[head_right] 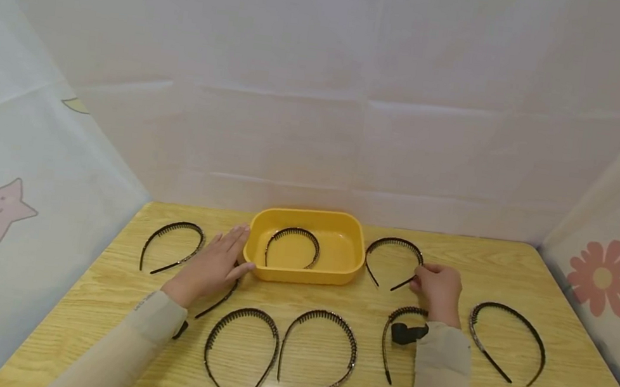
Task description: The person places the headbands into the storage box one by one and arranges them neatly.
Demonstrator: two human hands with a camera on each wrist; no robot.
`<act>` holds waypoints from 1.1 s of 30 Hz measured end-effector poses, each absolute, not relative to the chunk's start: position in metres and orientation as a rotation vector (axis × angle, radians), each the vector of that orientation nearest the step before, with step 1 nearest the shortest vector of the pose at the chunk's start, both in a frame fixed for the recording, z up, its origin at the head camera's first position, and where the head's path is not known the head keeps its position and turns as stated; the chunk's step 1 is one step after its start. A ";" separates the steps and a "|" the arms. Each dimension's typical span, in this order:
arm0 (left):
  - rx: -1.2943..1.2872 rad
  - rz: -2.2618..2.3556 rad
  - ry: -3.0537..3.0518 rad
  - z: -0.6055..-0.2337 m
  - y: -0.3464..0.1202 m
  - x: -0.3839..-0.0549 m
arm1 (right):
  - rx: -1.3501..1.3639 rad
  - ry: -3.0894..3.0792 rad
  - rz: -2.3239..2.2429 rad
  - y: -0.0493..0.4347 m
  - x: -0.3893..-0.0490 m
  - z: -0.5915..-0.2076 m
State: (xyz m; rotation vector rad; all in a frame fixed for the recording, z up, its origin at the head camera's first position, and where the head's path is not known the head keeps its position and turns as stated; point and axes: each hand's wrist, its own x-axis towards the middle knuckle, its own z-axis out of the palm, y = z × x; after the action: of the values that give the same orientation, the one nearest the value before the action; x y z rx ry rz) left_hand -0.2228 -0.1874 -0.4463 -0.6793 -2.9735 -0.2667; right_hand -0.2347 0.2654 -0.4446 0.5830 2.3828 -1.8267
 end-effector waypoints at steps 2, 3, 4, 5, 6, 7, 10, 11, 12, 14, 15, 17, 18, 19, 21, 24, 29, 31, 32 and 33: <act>-0.687 -0.276 -2.966 -0.446 -0.187 -0.223 | 0.583 2.394 -1.841 0.264 -0.234 -0.443; -0.687 -0.281 -2.965 -0.446 -0.187 -0.223 | 0.583 2.398 -1.852 0.264 -0.234 -0.443; -0.687 -0.285 -2.961 -0.446 -0.187 -0.223 | 0.576 2.407 -1.867 0.263 -0.235 -0.442; -0.688 -0.291 -2.957 -0.446 -0.187 -0.223 | 0.573 2.414 -1.884 0.262 -0.235 -0.441; -0.687 -0.293 -2.956 -0.446 -0.187 -0.223 | 0.568 2.419 -1.902 0.261 -0.235 -0.441; -0.689 -0.300 -2.952 -0.446 -0.187 -0.223 | 0.559 2.432 -1.914 0.260 -0.236 -0.440; -0.683 -0.296 -2.959 -0.446 -0.187 -0.223 | 0.557 2.436 -1.971 0.258 -0.236 -0.438; -0.681 -0.295 -2.964 -0.446 -0.187 -0.223 | 0.562 2.439 -1.985 0.258 -0.236 -0.437; -0.684 -0.295 -2.966 -0.446 -0.187 -0.223 | 0.560 2.446 -1.996 0.258 -0.236 -0.436; -0.686 -0.296 -2.971 -0.446 -0.187 -0.223 | 0.565 2.459 -2.021 0.258 -0.236 -0.434; -0.686 -0.296 -2.974 -0.445 -0.187 -0.223 | 0.571 2.465 -2.031 0.257 -0.235 -0.432; -0.691 -0.303 -2.973 -0.445 -0.187 -0.224 | 0.570 2.483 -2.054 0.258 -0.234 -0.429; -0.694 -0.306 -2.973 -0.445 -0.187 -0.224 | 0.571 2.488 -2.063 0.258 -0.234 -0.428; -0.694 -0.305 -2.974 -0.445 -0.187 -0.224 | 0.575 2.488 -2.075 0.257 -0.233 -0.426; -0.694 -0.302 -2.976 -0.445 -0.187 -0.224 | 0.583 2.484 -2.099 0.257 -0.232 -0.423; -0.692 -0.292 -2.977 -0.446 -0.188 -0.225 | 0.598 2.453 -2.152 0.255 -0.231 -0.418; -0.690 -0.292 -2.974 -0.447 -0.188 -0.225 | 0.603 2.397 -2.256 0.252 -0.229 -0.410; -0.689 -0.295 -2.972 -0.446 -0.188 -0.225 | 0.591 2.381 -2.288 0.250 -0.228 -0.408; -0.689 -0.296 -2.971 -0.446 -0.188 -0.225 | 0.582 2.360 -2.317 0.250 -0.228 -0.406; -0.689 -0.297 -2.970 -0.446 -0.187 -0.225 | 0.572 2.344 -2.339 0.248 -0.227 -0.405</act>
State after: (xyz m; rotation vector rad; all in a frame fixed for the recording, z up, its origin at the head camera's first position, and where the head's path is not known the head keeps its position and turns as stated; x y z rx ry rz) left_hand -0.2248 -0.1874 -0.4461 -0.6888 -2.9696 -0.2966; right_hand -0.2272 0.2483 -0.4050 0.5719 2.3439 -2.3387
